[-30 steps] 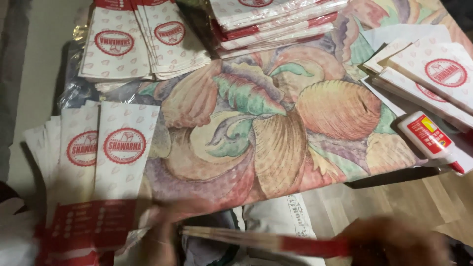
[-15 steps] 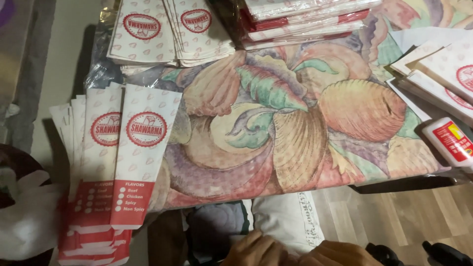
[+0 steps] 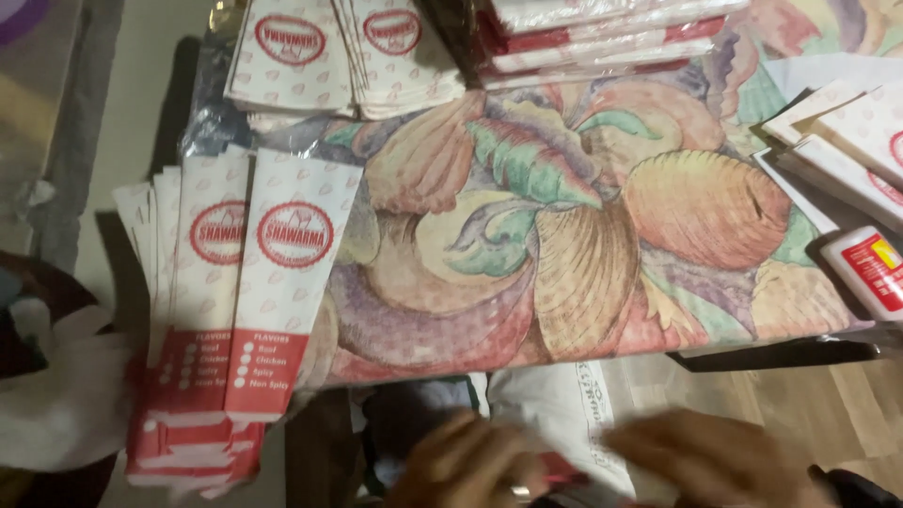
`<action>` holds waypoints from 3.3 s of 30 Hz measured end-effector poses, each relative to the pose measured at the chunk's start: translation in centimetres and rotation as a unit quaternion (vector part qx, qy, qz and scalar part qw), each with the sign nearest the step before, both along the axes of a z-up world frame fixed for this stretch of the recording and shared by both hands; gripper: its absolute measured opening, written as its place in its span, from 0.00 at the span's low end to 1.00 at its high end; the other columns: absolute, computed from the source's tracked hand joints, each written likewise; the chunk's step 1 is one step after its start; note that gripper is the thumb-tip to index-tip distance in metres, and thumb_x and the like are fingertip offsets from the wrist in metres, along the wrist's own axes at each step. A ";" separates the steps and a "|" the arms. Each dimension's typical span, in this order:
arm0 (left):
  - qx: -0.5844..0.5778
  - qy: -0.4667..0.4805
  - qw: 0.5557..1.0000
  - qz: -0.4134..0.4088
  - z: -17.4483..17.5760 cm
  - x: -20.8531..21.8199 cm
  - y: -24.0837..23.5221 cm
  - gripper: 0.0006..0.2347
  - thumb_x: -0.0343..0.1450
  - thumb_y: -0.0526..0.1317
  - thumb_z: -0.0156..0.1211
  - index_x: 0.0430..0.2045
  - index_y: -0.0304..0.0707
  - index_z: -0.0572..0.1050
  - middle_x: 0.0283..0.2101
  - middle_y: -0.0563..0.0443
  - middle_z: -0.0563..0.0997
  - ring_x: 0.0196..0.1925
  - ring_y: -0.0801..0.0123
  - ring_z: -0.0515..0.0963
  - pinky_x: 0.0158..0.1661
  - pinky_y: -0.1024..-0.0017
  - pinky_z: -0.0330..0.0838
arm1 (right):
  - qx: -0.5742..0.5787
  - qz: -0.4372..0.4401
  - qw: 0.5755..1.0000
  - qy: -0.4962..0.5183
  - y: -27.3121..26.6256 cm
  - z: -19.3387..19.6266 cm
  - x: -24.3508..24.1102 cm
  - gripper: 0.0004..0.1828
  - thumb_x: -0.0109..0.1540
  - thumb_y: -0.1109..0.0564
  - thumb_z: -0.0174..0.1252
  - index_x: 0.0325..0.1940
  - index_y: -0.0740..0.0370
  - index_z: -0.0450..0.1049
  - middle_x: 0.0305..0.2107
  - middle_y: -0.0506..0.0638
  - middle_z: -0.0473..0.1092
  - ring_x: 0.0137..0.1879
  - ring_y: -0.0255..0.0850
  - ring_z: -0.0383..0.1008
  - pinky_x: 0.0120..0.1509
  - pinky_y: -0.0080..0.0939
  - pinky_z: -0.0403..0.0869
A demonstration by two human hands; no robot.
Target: The person folds printed paper wrappers, aligns them in a row, applies glue to the edges, and presses them together to form sealed packs. The person handles stacks of wrappers and a glue bottle on a table with a floral tablecloth.
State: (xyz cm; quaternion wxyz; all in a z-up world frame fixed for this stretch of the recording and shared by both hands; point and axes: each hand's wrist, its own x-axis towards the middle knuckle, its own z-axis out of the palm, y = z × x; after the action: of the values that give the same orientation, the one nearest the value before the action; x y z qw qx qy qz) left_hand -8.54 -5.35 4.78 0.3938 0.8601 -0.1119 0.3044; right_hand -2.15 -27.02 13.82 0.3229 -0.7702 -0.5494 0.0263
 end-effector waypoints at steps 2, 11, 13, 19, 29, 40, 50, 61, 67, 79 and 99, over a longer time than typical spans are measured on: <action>0.032 0.002 0.989 -0.141 -0.9 0.6 -0.4 0.06 0.76 0.31 0.51 0.32 0.26 0.74 0.32 0.43 0.74 0.30 0.59 0.74 0.39 0.62 0.71 | -0.011 0.022 1.000 0.000 0.1 -2.0 2.8 0.21 0.69 0.47 0.51 0.60 0.60 0.72 0.45 0.47 0.79 0.45 0.39 0.84 0.50 0.34 0.81; -0.012 0.039 0.998 -0.048 4.5 1.0 4.6 0.05 0.73 0.31 0.54 0.30 0.34 0.78 0.29 0.50 0.80 0.28 0.63 0.78 0.34 0.68 0.71 | 0.106 -0.128 0.986 -0.026 -0.1 -3.2 3.1 0.12 0.52 0.56 0.70 0.38 0.59 0.80 0.15 0.41 0.70 0.20 0.30 0.74 0.27 0.26 0.73; 0.010 0.005 0.997 -0.076 2.8 1.2 2.8 0.08 0.74 0.39 0.58 0.37 0.31 0.78 0.35 0.46 0.82 0.33 0.59 0.80 0.39 0.65 0.74 | 0.080 -0.123 0.989 -0.015 0.9 -2.7 2.6 0.10 0.56 0.53 0.65 0.41 0.52 0.82 0.16 0.40 0.72 0.20 0.28 0.74 0.26 0.28 0.70; -0.005 -0.060 0.990 -0.127 0.0 1.3 0.0 0.07 0.71 0.32 0.69 0.26 0.32 0.76 0.35 0.44 0.82 0.35 0.59 0.85 0.39 0.65 0.80 | 0.050 -0.044 0.997 -0.036 -0.8 -5.7 2.7 0.12 0.62 0.51 0.61 0.48 0.48 0.81 0.28 0.39 0.78 0.31 0.29 0.80 0.37 0.28 0.77; 0.006 -0.094 0.984 -0.150 -2.5 1.4 0.4 0.04 0.71 0.37 0.74 0.31 0.43 0.81 0.34 0.44 0.84 0.33 0.59 0.86 0.34 0.66 0.77 | 0.029 0.004 0.999 -0.044 -1.8 -3.7 4.4 0.26 0.58 0.46 0.71 0.56 0.57 0.75 0.49 0.50 0.81 0.48 0.41 0.87 0.54 0.38 0.85; -0.109 0.014 0.993 -0.042 2.7 2.0 -0.3 0.08 0.68 0.43 0.65 0.34 0.39 0.83 0.30 0.53 0.86 0.29 0.73 0.85 0.34 0.79 0.80 | 0.087 -0.088 0.992 -0.019 -0.8 -2.9 3.2 0.10 0.58 0.55 0.66 0.43 0.56 0.80 0.22 0.40 0.76 0.23 0.30 0.75 0.27 0.29 0.71; -0.112 -0.032 0.992 -0.041 3.3 3.6 -0.9 0.04 0.66 0.32 0.68 0.32 0.39 0.84 0.31 0.59 0.88 0.22 0.79 0.80 0.28 0.82 0.76 | 0.029 -0.180 0.981 0.063 -4.6 -2.2 3.9 0.08 0.59 0.60 0.59 0.41 0.56 0.79 0.32 0.49 0.80 0.32 0.37 0.84 0.34 0.34 0.80; -0.263 0.367 0.892 -0.017 -2.1 2.0 -3.0 0.34 0.42 0.52 0.84 0.39 0.49 0.73 0.38 0.60 0.89 0.46 0.79 0.85 0.38 0.78 0.80 | -0.008 -0.067 0.994 0.091 -3.1 -1.6 2.8 0.20 0.69 0.56 0.51 0.65 0.60 0.64 0.35 0.48 0.76 0.33 0.43 0.77 0.37 0.42 0.74; -0.021 0.116 0.981 -0.156 -4.8 3.6 -1.8 0.11 0.55 0.31 0.61 0.30 0.36 0.79 0.36 0.52 0.85 0.35 0.61 0.84 0.37 0.67 0.77 | 0.124 -0.177 0.968 0.129 -3.8 -0.1 3.6 0.07 0.62 0.58 0.56 0.38 0.64 0.76 0.28 0.50 0.78 0.32 0.41 0.83 0.37 0.37 0.79; 0.436 0.060 0.896 0.060 2.3 6.4 -0.2 0.17 0.72 0.38 0.61 0.56 0.42 0.73 0.25 0.51 0.81 0.25 0.64 0.80 0.33 0.66 0.74 | 0.208 -0.125 0.969 -0.053 -1.8 -4.8 7.9 0.10 0.68 0.63 0.49 0.49 0.70 0.73 0.35 0.58 0.78 0.38 0.46 0.83 0.45 0.40 0.82; 0.276 0.099 0.917 0.270 3.0 3.7 15.2 0.19 0.72 0.44 0.65 0.57 0.40 0.81 0.52 0.45 0.85 0.49 0.51 0.82 0.53 0.58 0.73 | 0.022 -0.221 0.970 -0.095 -6.4 -13.7 16.5 0.17 0.51 0.53 0.61 0.44 0.53 0.80 0.36 0.46 0.77 0.45 0.45 0.78 0.52 0.48 0.70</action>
State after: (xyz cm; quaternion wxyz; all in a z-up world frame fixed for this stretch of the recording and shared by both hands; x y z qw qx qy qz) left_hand -4.84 9.83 7.81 0.0521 0.9578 0.0848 0.2696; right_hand 14.31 -33.43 0.07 0.2842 -0.8639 -0.3946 -0.1312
